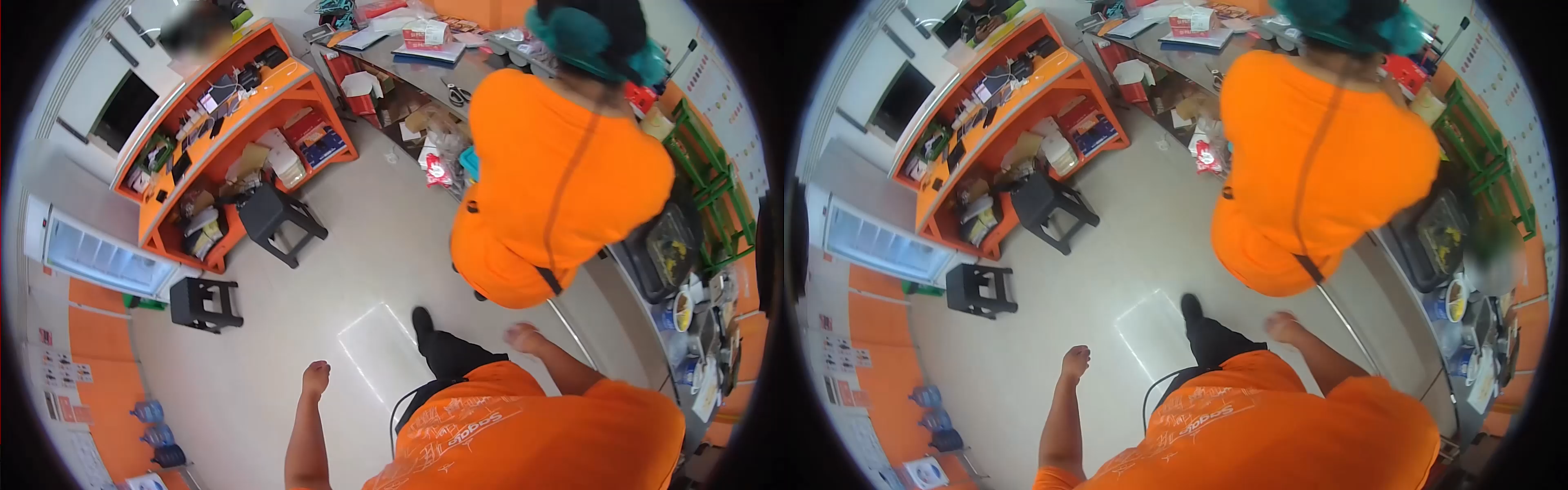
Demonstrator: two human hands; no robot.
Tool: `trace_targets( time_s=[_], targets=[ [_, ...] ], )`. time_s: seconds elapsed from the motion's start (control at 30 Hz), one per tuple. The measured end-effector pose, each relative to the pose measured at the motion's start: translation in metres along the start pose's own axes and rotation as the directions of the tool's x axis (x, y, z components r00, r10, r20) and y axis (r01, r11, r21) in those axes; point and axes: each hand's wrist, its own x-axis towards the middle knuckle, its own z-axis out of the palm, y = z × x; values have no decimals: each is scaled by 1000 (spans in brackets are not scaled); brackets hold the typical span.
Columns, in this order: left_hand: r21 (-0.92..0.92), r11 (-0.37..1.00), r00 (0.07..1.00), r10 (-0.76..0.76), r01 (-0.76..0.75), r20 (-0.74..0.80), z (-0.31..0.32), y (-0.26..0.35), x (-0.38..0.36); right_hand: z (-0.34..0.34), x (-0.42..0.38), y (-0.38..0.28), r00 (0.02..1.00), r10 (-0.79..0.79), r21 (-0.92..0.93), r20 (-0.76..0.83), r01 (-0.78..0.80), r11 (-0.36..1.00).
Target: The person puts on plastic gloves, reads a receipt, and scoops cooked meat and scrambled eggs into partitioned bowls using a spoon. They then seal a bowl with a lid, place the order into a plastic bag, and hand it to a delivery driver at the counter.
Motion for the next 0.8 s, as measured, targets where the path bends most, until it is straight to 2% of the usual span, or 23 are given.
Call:
trace_targets(
  time_s=[0.03,0.07,0.1,0.13,0.2,0.27,0.3,0.33,0.37,0.4,0.43,0.47,0.5,0.53,0.6,0.63,0.67,0.73,0.8],
  targets=[
    [-43,999,1000,-7,6,-24,-22,12,18,-67,37,-102,996,62,127,71,-71,989],
    [-96,995,999,-8,3,-51,-40,24,40,-109,77,-166,987,-157,237,42,143,961],
    [-158,987,997,-11,-2,-79,-51,40,62,-96,138,-190,909,-354,261,-219,404,877],
    [-123,991,994,34,-47,-107,-61,44,83,-158,161,-253,952,-300,539,-59,284,793],
    [-90,992,987,74,-88,-139,-80,52,123,-163,289,-301,903,-352,453,-245,428,782],
    [7,1000,988,27,-26,-151,-111,21,125,-202,364,-353,952,-212,462,-220,294,837],
    [60,998,986,24,-14,-165,-108,4,142,-245,409,-359,967,-137,443,-213,221,869],
    [115,986,991,-109,117,-77,-110,-27,156,-288,452,-358,975,-62,411,-212,146,900],
    [669,706,972,186,-234,144,-118,-35,154,-319,495,-352,935,-35,269,-354,138,953],
    [769,494,913,257,-407,318,-112,-30,161,-352,544,-334,882,-16,168,-471,107,980],
    [699,632,938,153,-335,311,-108,-18,176,-396,594,-309,889,24,78,-458,14,997],
    [606,772,959,16,-191,282,-101,-2,193,-463,603,-296,823,76,65,-562,-47,997],
    [520,852,961,-87,-64,262,-96,17,212,-498,658,-254,648,186,276,-739,39,960],
    [480,877,956,-117,-28,271,-93,36,236,-567,652,-237,663,96,0,-742,-144,990],
    [443,896,944,-122,-28,307,-84,79,291,-673,707,-152,775,168,-320,-609,-434,842],
    [436,899,939,-109,-47,327,-84,101,323,-715,719,-104,790,195,-355,-582,-462,813],
    [428,901,933,-91,-71,347,-84,124,357,-748,732,-67,494,365,60,-789,-529,846],
    [414,900,920,-42,-134,390,-92,168,425,-818,693,-77,366,510,171,-779,-657,734],
    [400,895,906,12,-199,423,-104,216,486,-856,688,-50,487,398,-90,-777,-712,696]
  ],
)
